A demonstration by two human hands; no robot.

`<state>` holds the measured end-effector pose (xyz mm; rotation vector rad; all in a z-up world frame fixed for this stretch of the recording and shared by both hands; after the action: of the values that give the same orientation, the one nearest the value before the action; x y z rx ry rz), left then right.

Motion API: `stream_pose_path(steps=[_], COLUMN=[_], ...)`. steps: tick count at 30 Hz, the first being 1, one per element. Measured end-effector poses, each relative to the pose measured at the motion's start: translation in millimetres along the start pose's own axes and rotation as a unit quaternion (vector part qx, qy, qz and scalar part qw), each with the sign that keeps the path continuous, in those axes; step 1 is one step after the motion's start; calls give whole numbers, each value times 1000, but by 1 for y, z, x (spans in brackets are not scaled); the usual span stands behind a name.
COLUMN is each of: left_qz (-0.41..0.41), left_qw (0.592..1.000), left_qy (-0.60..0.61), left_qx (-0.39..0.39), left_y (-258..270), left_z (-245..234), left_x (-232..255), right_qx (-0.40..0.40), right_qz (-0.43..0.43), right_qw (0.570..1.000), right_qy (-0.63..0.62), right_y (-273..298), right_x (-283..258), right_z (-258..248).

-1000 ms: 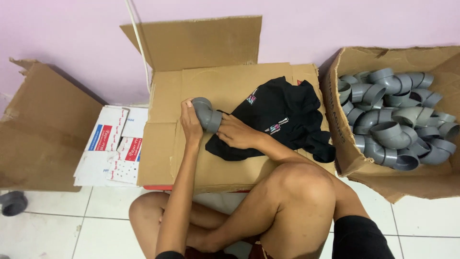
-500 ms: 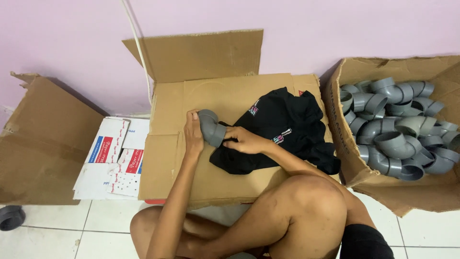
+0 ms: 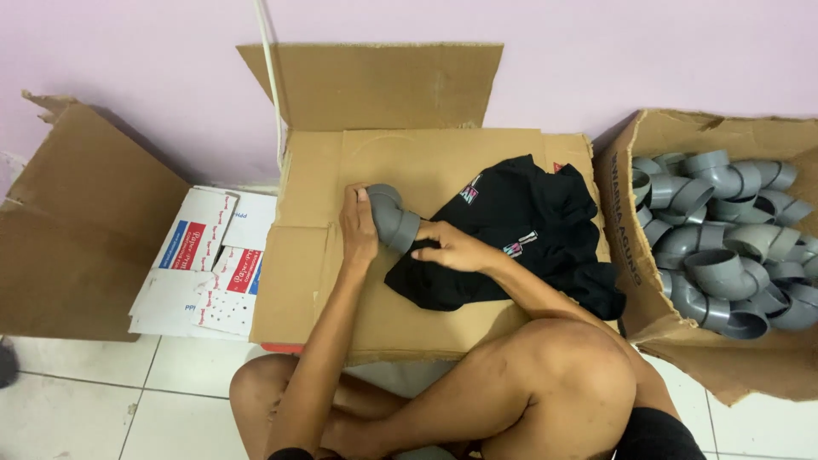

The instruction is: The person sits on the floor and wipes a gray plastic pipe elbow with a black cloth. They rotate the fitting to clean different sides, then place it into a cardboard box filled with similar fittings.

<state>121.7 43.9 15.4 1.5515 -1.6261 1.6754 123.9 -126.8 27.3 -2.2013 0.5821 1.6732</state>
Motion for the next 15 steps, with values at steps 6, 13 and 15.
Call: stream_pose_path(steps=[6,13,15], left_qz=[-7,-13,-11], left_qw=[1000,999,999], left_qy=[-1,-10,-16], left_qx=[-19,-32,-26], left_y=[1,3,2], left_z=[2,7,7], left_x=[12,6,-7], right_qx=[15,7,-11], right_qz=[-5,-61,-6], right_qw=[1000,997,1000], right_qy=[20,56,-24], right_y=[3,1,1], right_x=[-12,-9,11], right_z=[-2,1,-5])
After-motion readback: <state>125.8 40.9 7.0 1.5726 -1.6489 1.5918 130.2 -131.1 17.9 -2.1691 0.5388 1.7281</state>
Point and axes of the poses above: each hand's wrist, its own y-axis away from the middle knuckle, its own z-axis out of the palm, x = y × z, the point moved 10 cm from there along -y, towards the middle knuckle, and after that the axes turned 13 degrees about z, right-handed, at the moved point
